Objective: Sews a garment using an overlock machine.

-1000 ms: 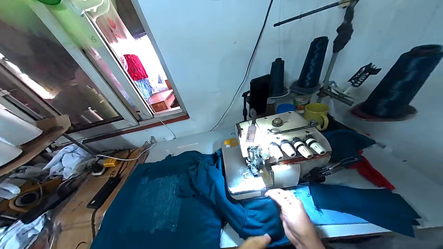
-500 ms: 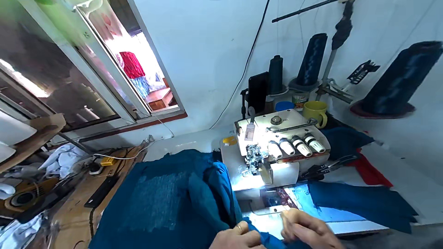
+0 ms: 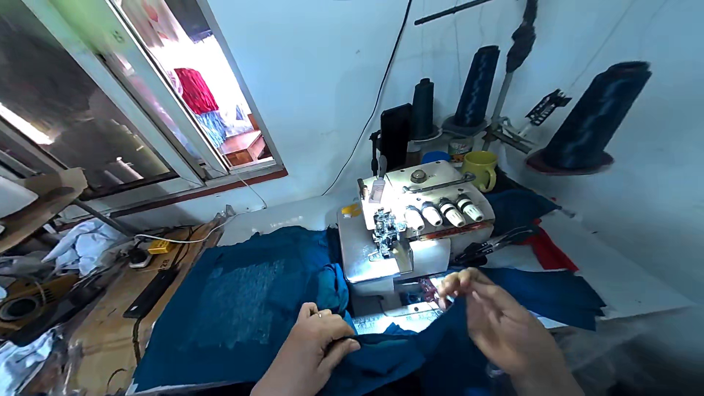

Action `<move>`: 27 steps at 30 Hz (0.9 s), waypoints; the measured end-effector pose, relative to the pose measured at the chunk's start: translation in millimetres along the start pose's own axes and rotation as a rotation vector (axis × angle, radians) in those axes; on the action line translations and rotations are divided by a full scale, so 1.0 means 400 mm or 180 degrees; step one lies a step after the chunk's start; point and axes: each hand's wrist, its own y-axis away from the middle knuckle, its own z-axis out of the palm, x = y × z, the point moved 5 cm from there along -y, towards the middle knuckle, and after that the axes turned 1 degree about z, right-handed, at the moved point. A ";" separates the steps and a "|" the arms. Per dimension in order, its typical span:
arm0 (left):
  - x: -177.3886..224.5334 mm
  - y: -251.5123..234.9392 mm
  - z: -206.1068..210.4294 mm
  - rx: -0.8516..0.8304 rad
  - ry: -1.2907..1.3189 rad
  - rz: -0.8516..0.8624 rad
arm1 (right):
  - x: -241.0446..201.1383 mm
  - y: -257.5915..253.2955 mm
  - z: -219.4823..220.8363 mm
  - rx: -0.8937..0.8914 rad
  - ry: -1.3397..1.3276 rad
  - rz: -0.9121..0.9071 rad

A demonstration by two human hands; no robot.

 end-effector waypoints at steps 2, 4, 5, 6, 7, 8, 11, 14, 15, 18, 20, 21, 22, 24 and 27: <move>0.002 0.010 0.018 -0.0005 -0.0011 -0.0050 | -0.002 -0.024 -0.026 0.0173 -0.0740 -0.0147; 0.003 0.015 0.029 0.0013 0.0069 -0.0111 | 0.004 -0.038 -0.037 0.0709 -0.1059 -0.0169; 0.004 0.014 0.032 0.0015 0.0064 -0.0125 | 0.009 -0.040 -0.034 0.0861 -0.0960 -0.0160; 0.003 0.014 0.036 0.0014 0.0035 -0.0133 | 0.014 -0.038 -0.029 0.0898 -0.0823 -0.0153; 0.001 0.013 0.040 0.0021 0.0003 -0.0144 | 0.016 -0.037 -0.025 0.0865 -0.0708 -0.0148; -0.003 0.013 0.044 0.0035 -0.0020 -0.0170 | 0.015 -0.036 -0.025 0.0833 -0.0614 -0.0143; -0.019 0.011 0.052 0.0107 -0.0086 -0.0283 | 0.000 -0.039 -0.053 0.1101 -0.0267 -0.0243; -0.031 -0.001 0.050 0.0299 -0.0033 -0.0325 | 0.003 -0.017 -0.042 0.0833 0.1394 -0.0663; -0.031 -0.008 0.050 0.0382 0.0040 -0.0305 | 0.025 0.000 -0.013 0.0382 0.1953 -0.0740; -0.013 -0.034 0.037 0.0542 0.0242 -0.0277 | 0.134 0.064 0.077 -0.0601 0.2866 -0.0457; 0.004 -0.044 0.011 0.0694 0.0256 -0.0258 | 0.176 0.084 0.092 -0.0741 0.3073 -0.0191; 0.011 -0.044 -0.008 0.0739 0.0225 -0.0211 | 0.174 0.084 0.096 -0.0805 0.2939 -0.0070; 0.017 -0.042 -0.028 0.0745 0.0140 -0.0151 | 0.157 0.080 0.102 -0.0907 0.2646 0.0007; 0.028 -0.030 -0.063 0.0611 -0.0091 0.0003 | 0.082 0.068 0.126 -0.1109 0.1912 -0.0205; 0.041 -0.007 -0.093 0.0084 0.0182 0.0250 | -0.069 0.037 0.157 -0.1112 0.1766 -0.0956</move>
